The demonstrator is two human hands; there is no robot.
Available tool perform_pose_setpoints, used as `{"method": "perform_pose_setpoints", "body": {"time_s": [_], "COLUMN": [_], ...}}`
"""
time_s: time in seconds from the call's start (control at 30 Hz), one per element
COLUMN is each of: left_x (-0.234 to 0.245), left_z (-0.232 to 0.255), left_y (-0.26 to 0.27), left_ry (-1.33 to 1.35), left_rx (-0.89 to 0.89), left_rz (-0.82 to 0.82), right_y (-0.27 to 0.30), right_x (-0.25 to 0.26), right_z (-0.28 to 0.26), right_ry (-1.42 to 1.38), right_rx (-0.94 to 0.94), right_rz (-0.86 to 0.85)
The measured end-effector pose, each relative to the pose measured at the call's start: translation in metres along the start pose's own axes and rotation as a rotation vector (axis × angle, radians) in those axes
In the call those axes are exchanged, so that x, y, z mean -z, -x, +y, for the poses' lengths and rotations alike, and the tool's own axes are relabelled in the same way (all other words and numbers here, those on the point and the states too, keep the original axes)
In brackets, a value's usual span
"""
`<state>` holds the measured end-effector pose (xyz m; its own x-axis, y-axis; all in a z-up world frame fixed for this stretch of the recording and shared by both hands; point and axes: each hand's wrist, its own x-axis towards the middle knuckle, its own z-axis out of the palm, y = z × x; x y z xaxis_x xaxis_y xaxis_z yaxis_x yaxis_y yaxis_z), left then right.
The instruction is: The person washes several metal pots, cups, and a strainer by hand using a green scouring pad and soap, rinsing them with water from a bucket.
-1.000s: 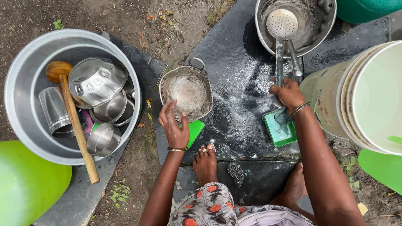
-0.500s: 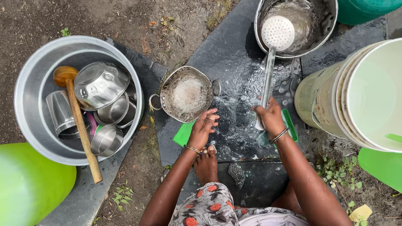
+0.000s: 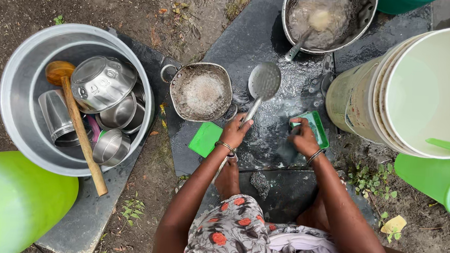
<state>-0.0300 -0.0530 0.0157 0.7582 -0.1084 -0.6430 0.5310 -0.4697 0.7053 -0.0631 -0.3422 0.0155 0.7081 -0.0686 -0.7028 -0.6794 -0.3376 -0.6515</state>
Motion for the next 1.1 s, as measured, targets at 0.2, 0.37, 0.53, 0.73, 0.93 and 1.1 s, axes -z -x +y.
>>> {"method": "perform_pose_setpoints", "body": {"time_s": [0.2,0.37,0.53,0.73,0.93,1.1], "left_x": [-0.004,-0.009,-0.015,-0.009,-0.003,-0.004], "left_z": [-0.072,-0.105,-0.111,-0.106,-0.106,-0.109], "left_y": [0.069,0.075,0.069,0.08,0.071,0.072], "left_ry": [-0.438,-0.353,-0.206,0.085,0.016,-0.015], "left_rx": [-0.151,-0.077,0.068,0.31,0.327,0.303], "left_rz": [-0.01,-0.012,-0.111,-0.376,-0.363,-0.351], "right_y": [0.004,0.029,0.016,-0.012,-0.023,-0.026], "right_x": [0.079,0.024,0.009,0.021,0.048,0.047], "right_z": [-0.015,0.006,0.062,0.064,0.05,0.039], "right_ry": [0.373,0.547,0.627,0.959,0.83,0.544], "right_rx": [0.618,0.711,0.439,0.52,0.31,0.204], "right_rz": [0.385,0.614,0.407,0.194,0.242,0.146]}}
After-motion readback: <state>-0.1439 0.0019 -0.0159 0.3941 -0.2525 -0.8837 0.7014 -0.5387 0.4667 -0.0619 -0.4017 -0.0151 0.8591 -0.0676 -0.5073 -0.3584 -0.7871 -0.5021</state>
